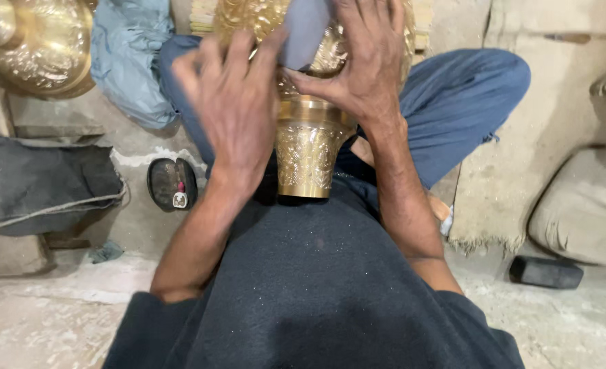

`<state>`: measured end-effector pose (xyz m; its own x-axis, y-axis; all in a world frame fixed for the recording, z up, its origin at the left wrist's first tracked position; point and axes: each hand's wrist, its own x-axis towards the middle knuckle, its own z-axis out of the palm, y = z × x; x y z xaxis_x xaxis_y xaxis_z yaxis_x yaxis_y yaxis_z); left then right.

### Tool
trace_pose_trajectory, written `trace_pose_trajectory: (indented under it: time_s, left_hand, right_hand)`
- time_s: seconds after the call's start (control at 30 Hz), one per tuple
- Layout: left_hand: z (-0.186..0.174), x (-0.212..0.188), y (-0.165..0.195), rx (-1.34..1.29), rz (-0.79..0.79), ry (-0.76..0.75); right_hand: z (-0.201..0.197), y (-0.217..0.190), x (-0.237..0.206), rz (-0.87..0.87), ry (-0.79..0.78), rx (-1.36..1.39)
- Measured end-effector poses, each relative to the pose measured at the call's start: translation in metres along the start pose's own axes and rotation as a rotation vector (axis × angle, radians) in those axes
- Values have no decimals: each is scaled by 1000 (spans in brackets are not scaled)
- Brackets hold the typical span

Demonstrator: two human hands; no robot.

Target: The person sits cross-legged on the floor with an engraved brass vase on their lap. They hold a small chisel against the vase's flared base and strike it with a wooden mallet, repositioning the chisel around the rim to chase and refine the decorative pattern, occasionally pausing to reposition the tool or feel the surface by hand.

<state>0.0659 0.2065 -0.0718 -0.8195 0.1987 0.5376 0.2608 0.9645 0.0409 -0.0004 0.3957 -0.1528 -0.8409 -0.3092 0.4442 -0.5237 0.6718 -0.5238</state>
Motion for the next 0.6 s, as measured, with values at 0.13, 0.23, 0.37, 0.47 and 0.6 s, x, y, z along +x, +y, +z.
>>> trace_pose_trajectory:
  time_s: [0.13,0.23,0.37,0.47,0.6]
  left_hand:
    - [4,14,-24,11,15,-4]
    - [2,4,-25,24,-30,-73]
    - [22,5,-15,-32,-34,-22]
    - [30,11,-13,17,-6,41]
    - [25,7,-12,1,-52,-62]
  right_hand:
    - [11,-11,8,-130,107,-74]
    - [10,-2,23,-127,109,-45]
    - [7,13,21,33,-55,19]
    - [9,9,12,-80,63,-16]
    - [-1,8,17,-104,62,-51]
